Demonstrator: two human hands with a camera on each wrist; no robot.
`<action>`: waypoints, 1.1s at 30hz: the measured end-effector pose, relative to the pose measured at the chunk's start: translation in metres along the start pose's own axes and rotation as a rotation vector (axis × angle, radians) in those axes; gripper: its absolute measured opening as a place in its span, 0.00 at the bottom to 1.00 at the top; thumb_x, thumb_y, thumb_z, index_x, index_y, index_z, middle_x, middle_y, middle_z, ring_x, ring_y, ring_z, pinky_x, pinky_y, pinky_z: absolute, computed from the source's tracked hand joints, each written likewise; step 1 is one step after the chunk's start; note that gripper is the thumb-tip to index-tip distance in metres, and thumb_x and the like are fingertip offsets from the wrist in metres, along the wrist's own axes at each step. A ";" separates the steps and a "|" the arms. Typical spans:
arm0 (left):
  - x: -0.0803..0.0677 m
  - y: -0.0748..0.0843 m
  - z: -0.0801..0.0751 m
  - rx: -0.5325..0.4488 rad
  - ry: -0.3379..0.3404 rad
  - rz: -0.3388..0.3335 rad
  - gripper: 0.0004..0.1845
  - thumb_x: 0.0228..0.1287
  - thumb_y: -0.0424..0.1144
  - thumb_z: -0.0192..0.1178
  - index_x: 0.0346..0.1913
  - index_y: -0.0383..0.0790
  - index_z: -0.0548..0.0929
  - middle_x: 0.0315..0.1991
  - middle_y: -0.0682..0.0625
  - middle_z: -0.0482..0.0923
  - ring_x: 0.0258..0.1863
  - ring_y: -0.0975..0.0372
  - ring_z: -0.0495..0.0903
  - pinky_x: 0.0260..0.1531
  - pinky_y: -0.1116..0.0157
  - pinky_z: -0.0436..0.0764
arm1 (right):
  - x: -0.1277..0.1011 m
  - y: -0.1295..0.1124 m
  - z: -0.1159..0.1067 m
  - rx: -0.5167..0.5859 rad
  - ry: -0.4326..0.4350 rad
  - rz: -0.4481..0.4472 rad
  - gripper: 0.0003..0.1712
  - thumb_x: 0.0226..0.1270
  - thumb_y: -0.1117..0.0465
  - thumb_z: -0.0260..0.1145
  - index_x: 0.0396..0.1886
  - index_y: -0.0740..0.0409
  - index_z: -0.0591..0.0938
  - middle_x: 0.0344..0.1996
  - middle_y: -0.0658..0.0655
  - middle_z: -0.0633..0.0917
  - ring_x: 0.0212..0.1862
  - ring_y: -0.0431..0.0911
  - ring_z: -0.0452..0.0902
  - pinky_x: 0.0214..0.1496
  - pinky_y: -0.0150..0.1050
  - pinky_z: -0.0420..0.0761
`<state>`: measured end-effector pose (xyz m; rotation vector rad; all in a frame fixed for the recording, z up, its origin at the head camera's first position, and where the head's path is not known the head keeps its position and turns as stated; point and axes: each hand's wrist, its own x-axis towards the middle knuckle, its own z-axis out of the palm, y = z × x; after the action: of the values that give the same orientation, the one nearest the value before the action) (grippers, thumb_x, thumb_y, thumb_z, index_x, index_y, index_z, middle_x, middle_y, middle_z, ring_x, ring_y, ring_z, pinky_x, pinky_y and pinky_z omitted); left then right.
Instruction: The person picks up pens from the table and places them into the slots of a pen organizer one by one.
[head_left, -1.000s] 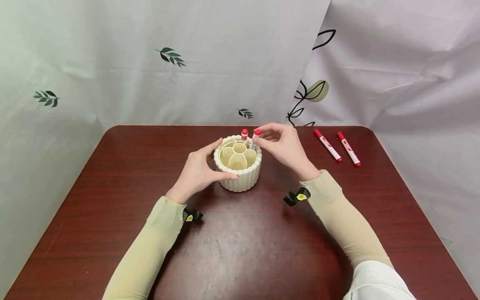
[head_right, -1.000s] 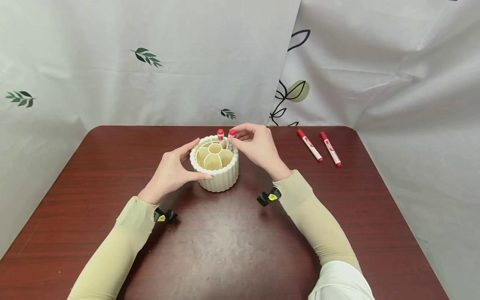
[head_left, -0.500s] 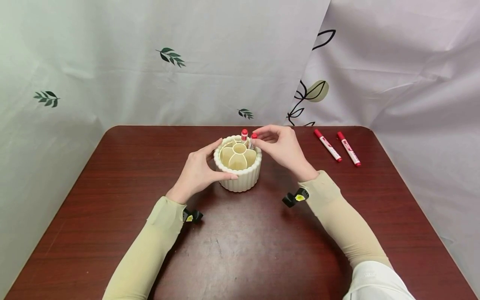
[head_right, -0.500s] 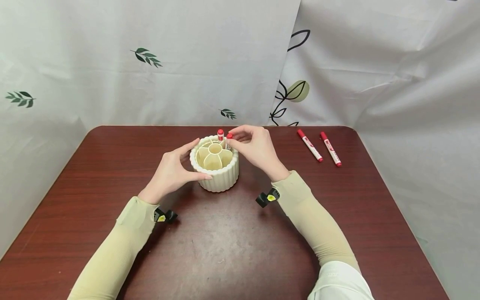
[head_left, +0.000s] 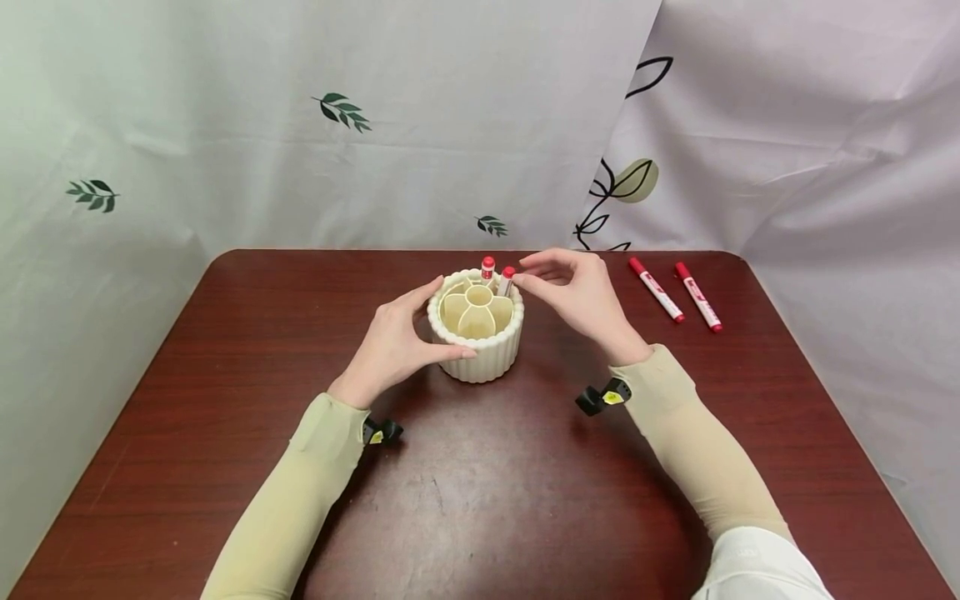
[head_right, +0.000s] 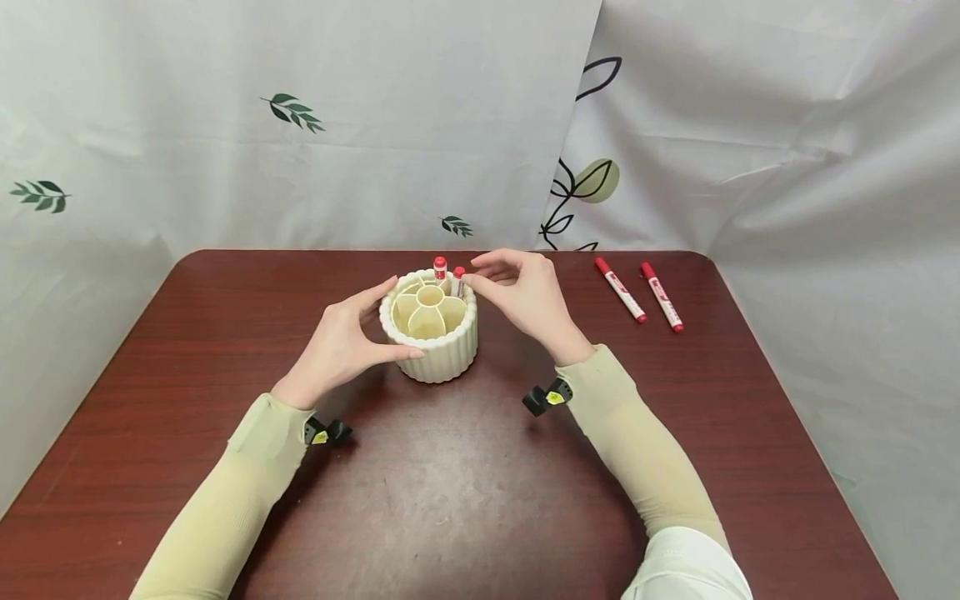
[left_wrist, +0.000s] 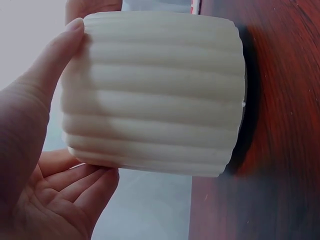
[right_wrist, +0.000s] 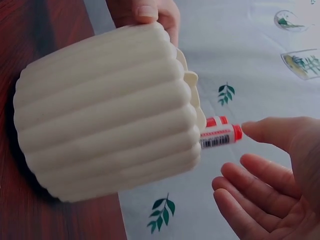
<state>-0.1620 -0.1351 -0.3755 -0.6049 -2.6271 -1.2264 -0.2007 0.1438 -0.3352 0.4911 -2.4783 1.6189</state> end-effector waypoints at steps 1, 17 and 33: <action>-0.001 0.000 -0.001 0.003 0.000 0.003 0.61 0.38 0.66 0.80 0.76 0.40 0.69 0.70 0.52 0.72 0.60 0.64 0.78 0.58 0.62 0.78 | -0.001 0.001 -0.002 -0.006 0.005 0.006 0.17 0.61 0.50 0.79 0.45 0.54 0.90 0.38 0.50 0.90 0.37 0.45 0.87 0.42 0.38 0.85; -0.013 0.004 -0.010 0.051 0.032 -0.003 0.53 0.46 0.62 0.79 0.73 0.40 0.73 0.68 0.51 0.74 0.65 0.61 0.73 0.61 0.57 0.76 | -0.014 0.026 -0.052 -0.101 0.142 0.083 0.22 0.61 0.43 0.77 0.48 0.53 0.90 0.39 0.48 0.90 0.40 0.41 0.86 0.40 0.32 0.81; -0.010 0.002 -0.004 0.063 0.005 -0.048 0.61 0.42 0.64 0.80 0.78 0.42 0.64 0.72 0.50 0.68 0.68 0.57 0.70 0.65 0.53 0.72 | -0.028 0.044 -0.080 -0.124 0.156 0.180 0.24 0.61 0.44 0.77 0.53 0.49 0.89 0.47 0.49 0.89 0.44 0.35 0.85 0.42 0.28 0.80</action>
<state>-0.1523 -0.1393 -0.3747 -0.5305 -2.6794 -1.1514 -0.1943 0.2384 -0.3483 0.1230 -2.5451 1.4863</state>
